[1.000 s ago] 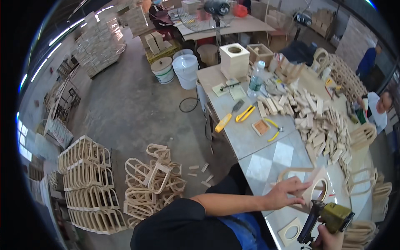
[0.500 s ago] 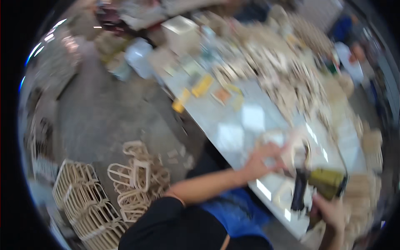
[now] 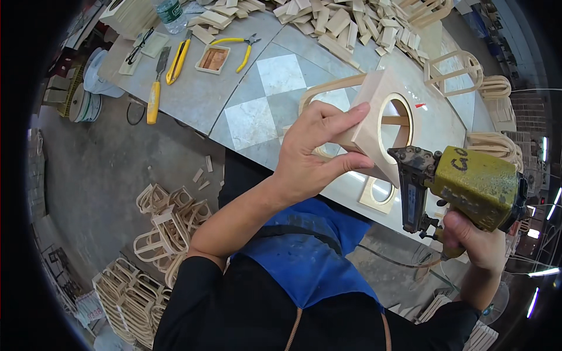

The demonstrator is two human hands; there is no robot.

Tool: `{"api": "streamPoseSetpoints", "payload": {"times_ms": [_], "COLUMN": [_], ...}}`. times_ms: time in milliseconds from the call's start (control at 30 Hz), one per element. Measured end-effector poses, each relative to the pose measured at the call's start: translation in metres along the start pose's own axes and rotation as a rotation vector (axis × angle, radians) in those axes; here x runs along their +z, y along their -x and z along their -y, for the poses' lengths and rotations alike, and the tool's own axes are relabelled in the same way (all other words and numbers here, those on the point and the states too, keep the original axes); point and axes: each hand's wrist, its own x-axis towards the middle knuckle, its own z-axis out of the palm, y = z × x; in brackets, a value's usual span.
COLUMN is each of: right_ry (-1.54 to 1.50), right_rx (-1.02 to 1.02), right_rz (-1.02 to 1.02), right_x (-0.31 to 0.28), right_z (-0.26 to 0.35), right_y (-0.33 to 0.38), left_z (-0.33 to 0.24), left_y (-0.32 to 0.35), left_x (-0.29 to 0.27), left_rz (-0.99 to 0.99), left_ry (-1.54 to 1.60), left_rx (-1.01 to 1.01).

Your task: Assembling wooden frames and components using wood glue and a pneumatic nail gun on a factory production line.

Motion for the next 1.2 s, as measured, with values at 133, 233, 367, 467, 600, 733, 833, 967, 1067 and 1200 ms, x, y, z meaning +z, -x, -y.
{"api": "streamPoseSetpoints", "payload": {"times_ms": [133,233,367,467,600,733,833,967,1067,1200], "right_ry": [0.058,0.082,0.110,0.149,0.064,0.102,0.170,0.131,0.166,0.228], "right_rx": [-0.077,-0.122,-0.190,-0.276,-0.105,-0.116,-0.185,-0.255,-0.260,-0.270], "right_rz": [0.047,0.028,0.013,0.029,0.000,-0.029,-0.045,-0.003,0.013,0.037], "right_x": [0.003,0.007,0.009,0.010,0.010,0.013,0.014,0.012,0.011,0.011], "right_z": [0.003,0.004,0.001,-0.003,0.006,0.002,-0.003,-0.004,-0.002,0.001], "right_y": [-0.009,-0.011,-0.013,-0.015,-0.010,-0.012,-0.013,-0.013,-0.014,-0.015], "left_z": [-0.001,-0.001,0.000,0.004,0.005,0.006,0.006,0.006,0.004,0.004], "left_y": [0.002,0.001,0.001,-0.002,0.001,0.004,0.005,0.006,0.006,0.007], "left_x": [-0.001,-0.002,-0.004,-0.006,-0.005,-0.005,-0.005,-0.005,-0.006,-0.007], "left_rz": [0.017,0.022,0.042,0.064,0.044,0.039,0.036,0.038,0.038,0.042], "left_ry": [0.023,0.011,-0.008,-0.022,-0.018,-0.020,-0.025,-0.017,-0.018,-0.014], "left_rx": [0.011,0.024,0.045,0.084,0.093,0.098,0.100,0.114,0.098,0.082]}}
